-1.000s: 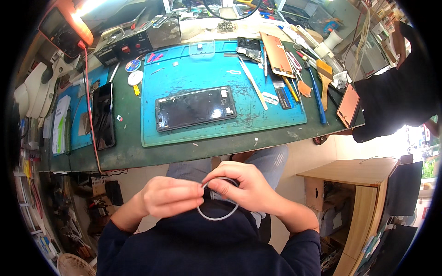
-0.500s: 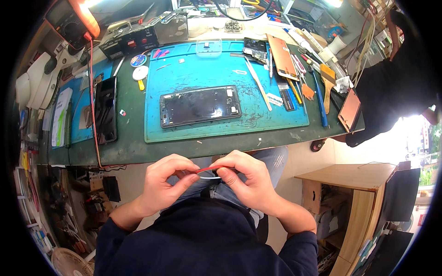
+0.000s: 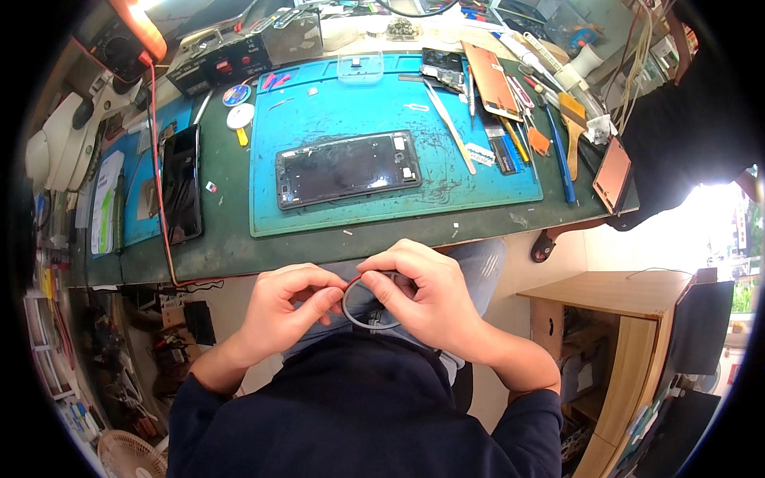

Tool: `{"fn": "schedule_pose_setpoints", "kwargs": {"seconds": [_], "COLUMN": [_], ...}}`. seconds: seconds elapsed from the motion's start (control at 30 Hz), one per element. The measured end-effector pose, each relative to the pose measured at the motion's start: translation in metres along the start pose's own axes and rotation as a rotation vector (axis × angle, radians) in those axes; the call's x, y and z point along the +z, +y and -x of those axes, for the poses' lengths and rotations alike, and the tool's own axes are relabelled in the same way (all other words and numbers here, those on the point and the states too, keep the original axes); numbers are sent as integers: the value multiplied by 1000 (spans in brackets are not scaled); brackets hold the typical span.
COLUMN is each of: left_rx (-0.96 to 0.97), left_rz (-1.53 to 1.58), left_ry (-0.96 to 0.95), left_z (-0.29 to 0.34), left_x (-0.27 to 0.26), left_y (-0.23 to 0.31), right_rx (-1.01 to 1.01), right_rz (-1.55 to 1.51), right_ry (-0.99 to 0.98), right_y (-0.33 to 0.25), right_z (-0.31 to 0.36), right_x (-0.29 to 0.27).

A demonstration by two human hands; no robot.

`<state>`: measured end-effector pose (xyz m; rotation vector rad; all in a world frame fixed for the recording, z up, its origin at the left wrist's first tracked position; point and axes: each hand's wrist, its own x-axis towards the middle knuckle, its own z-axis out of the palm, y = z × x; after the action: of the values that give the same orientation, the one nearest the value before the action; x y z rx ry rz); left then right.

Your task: The person cleans the internal frame of a disassembled smartphone using a blue brush. They then apply a red adhesive strip along the edges of the phone's chassis using a roll of tape and tweezers. The person uses a screwdriver to adjust internal components and continues applying the adhesive strip to the remaining sides of the device.

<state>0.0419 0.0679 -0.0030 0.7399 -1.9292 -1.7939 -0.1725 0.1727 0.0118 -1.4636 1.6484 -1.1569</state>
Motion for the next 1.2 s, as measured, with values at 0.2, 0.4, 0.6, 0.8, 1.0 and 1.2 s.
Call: {"fn": "schedule_pose_setpoints", "kwargs": {"seconds": [0.2,0.4,0.6,0.8,1.0,1.2], "left_rx": [-79,-63,118,555,884,1054], "left_rz": [117,75,-227,-582,-867,-1011], "left_ry": [-12,-9,3,66,51,54], "left_z": [1,2,2,-2,-8,-12], "left_x": [-1,0,-2,-6,-26,-47], "left_y": [-3,0,1,-9,-9,-1], "right_rx": [61,76,66,115,83,-11], "right_rz": [-81,-88,-91,-171,-49,76], "right_ry": [8,-11,-42,-123,-258,-284], "right_y": [5,4,5,2,-13,-26], "right_z": [0,1,3,2,-9,-25], "right_x": [3,3,2,1,-6,-5]}}
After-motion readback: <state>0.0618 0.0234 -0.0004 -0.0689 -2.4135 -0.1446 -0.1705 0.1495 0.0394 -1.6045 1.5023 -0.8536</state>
